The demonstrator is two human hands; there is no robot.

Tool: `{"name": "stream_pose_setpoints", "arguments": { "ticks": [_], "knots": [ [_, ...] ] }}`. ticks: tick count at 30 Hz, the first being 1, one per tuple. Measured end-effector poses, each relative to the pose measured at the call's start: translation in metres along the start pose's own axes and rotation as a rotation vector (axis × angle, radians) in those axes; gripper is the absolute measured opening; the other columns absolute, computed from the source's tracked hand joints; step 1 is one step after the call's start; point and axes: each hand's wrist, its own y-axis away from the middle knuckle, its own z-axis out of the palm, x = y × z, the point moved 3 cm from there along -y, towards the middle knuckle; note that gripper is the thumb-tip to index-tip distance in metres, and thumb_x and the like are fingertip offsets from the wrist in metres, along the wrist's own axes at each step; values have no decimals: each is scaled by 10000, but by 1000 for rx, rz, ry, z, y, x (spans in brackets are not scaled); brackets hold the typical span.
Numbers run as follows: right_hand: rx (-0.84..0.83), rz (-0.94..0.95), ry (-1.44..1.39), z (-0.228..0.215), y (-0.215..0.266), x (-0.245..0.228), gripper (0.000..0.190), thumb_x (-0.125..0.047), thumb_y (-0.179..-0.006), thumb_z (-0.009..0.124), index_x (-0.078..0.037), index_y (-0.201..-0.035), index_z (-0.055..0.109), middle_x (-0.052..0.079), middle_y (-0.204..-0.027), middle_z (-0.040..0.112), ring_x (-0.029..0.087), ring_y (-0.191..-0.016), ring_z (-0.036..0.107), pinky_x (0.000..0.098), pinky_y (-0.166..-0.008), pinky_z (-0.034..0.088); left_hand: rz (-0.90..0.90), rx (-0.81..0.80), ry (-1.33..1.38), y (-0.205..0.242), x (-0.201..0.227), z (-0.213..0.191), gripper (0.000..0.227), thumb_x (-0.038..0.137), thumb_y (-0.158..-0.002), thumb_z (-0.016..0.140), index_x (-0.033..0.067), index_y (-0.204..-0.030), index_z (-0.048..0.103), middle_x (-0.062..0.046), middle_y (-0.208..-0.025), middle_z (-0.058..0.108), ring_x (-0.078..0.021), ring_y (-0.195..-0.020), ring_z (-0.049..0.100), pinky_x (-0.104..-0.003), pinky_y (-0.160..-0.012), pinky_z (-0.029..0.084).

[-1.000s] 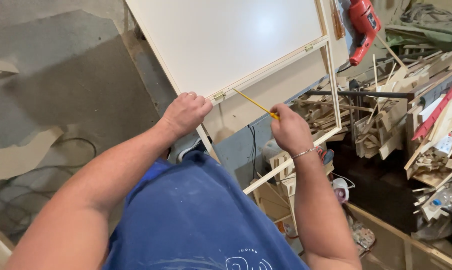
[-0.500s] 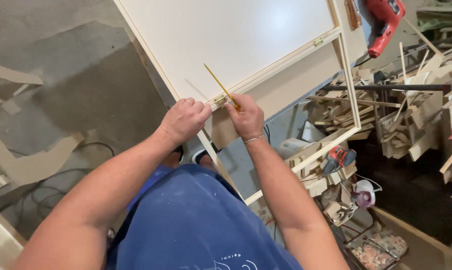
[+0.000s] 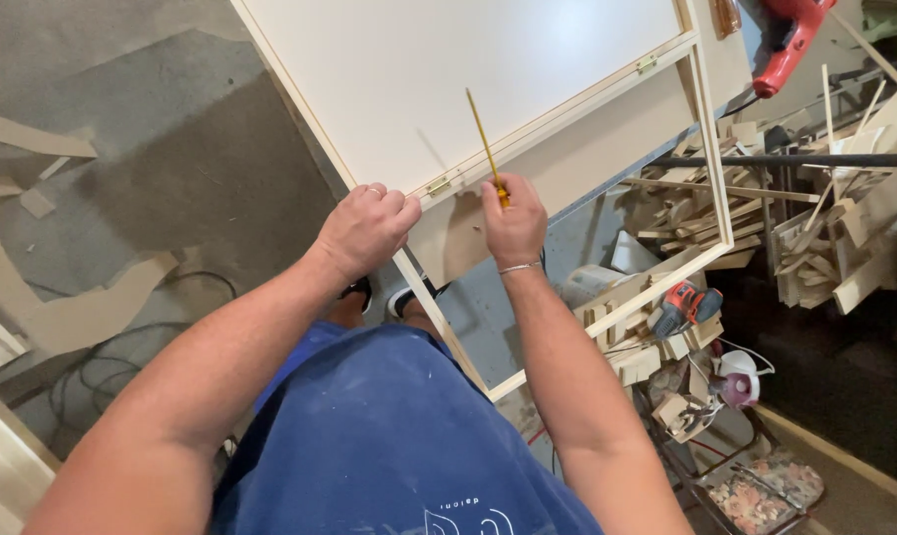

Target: Attaching hinges to a wooden frame using a pencil for marking and a screwdriver for fastening

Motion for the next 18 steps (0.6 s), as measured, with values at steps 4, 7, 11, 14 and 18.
{"name": "stream_pose_setpoints", "arguments": {
  "ticks": [4,7,11,14,18],
  "knots": [
    [-11,-77,115,-6,10,30,76,-296,-928,767,-230,-946,732,34,-805,659,278,-811,711,387,-721,570,-4,-1,-7,1,0,2,276,264,-750,625,138,-995,637,-55,-722,546,-252,-689,588,-372,-709,526],
    [-16,-210,183,-4,13,41,61,-313,-913,773,-267,-905,734,2,-744,601,263,-754,679,390,-718,557,-1,9,-6,-1,1,-4,290,263,-745,638,136,-1005,647,-55,-724,548,-250,-686,589,-370,-706,529],
    [13,-334,222,-6,13,41,38,-285,-881,752,-282,-857,722,-6,-699,525,258,-706,626,382,-724,533,16,16,12,-5,0,-4,285,258,-765,627,118,-1012,648,-62,-734,543,-261,-680,586,-377,-691,530],
    [18,-294,185,-4,15,42,23,-265,-855,736,-287,-860,731,-7,-679,534,251,-701,635,386,-717,533,12,10,22,-9,1,-14,287,226,-758,630,118,-1022,651,-58,-717,519,-260,-648,576,-372,-668,534],
    [35,-213,112,-11,15,39,65,-247,-817,768,-257,-873,737,42,-690,575,295,-723,656,429,-714,541,36,3,-2,-10,1,-13,298,253,-748,648,129,-1019,653,-52,-721,523,-251,-661,585,-369,-670,539]
  ]
}}
